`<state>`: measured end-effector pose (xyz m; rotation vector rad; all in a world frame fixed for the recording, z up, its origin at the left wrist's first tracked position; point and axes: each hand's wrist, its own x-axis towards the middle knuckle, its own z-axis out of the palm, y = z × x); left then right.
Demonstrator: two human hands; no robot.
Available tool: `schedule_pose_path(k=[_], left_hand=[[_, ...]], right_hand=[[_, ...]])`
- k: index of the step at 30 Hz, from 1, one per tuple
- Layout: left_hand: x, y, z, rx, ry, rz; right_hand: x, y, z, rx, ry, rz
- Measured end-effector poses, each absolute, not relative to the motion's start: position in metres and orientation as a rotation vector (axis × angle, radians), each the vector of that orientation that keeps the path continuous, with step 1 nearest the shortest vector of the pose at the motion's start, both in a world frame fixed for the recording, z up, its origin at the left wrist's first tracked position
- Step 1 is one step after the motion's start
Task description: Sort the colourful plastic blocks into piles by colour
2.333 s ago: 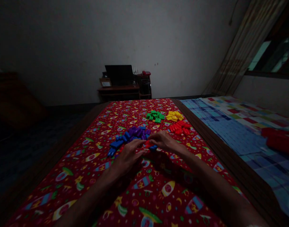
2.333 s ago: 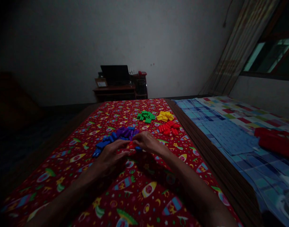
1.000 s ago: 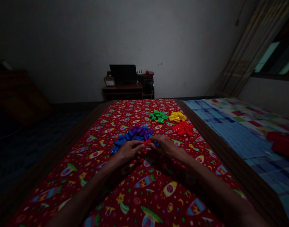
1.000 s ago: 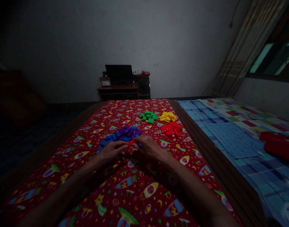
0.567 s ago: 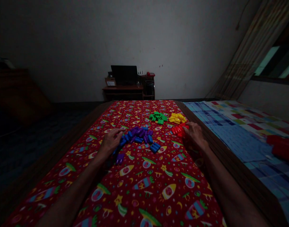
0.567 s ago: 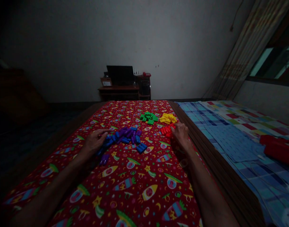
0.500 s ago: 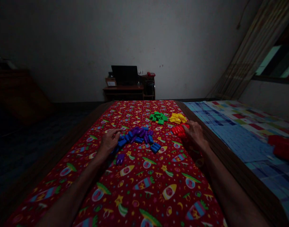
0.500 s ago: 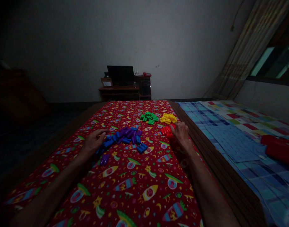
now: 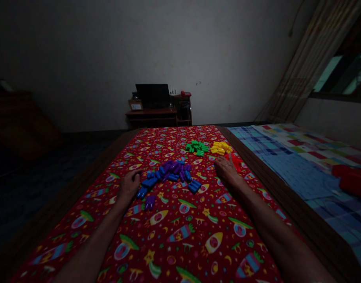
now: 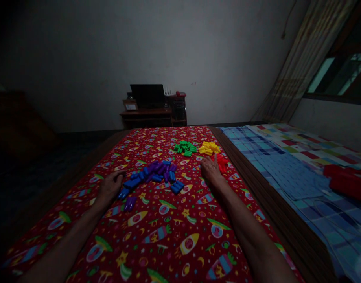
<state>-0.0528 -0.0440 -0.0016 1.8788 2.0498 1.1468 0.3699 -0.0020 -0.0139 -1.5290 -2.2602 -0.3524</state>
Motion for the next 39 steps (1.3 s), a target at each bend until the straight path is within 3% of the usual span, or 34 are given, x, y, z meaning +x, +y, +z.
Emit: schedule_pose_path(k=[6, 10, 15, 29, 34, 39], left_hand=[[-0.055, -0.040, -0.004, 1.941, 2.043, 1.093], [-0.056, -0.039, -0.004, 1.970, 2.056, 1.085], [-0.059, -0.035, -0.008, 2.016, 2.030, 1.120], [-0.059, -0.032, -0.013, 2.025, 1.974, 1.188], [-0.060, -0.032, -0.014, 2.015, 1.955, 1.207], [-0.061, -0.033, -0.015, 1.988, 1.957, 1.203]], right_hand=[[0.378, -0.009, 0.009, -1.572, -2.197, -0.262], [0.385, 0.000, 0.030, -1.887, -1.952, -0.267], [0.398, 0.009, 0.045, -2.235, -2.035, 0.109], [0.405, 0.000, 0.036, -2.191, -2.092, 0.073], [0.369, -0.005, 0.040, -1.804, -1.945, -0.196], [0.282, -0.004, 0.028, -1.112, -2.163, 0.245]])
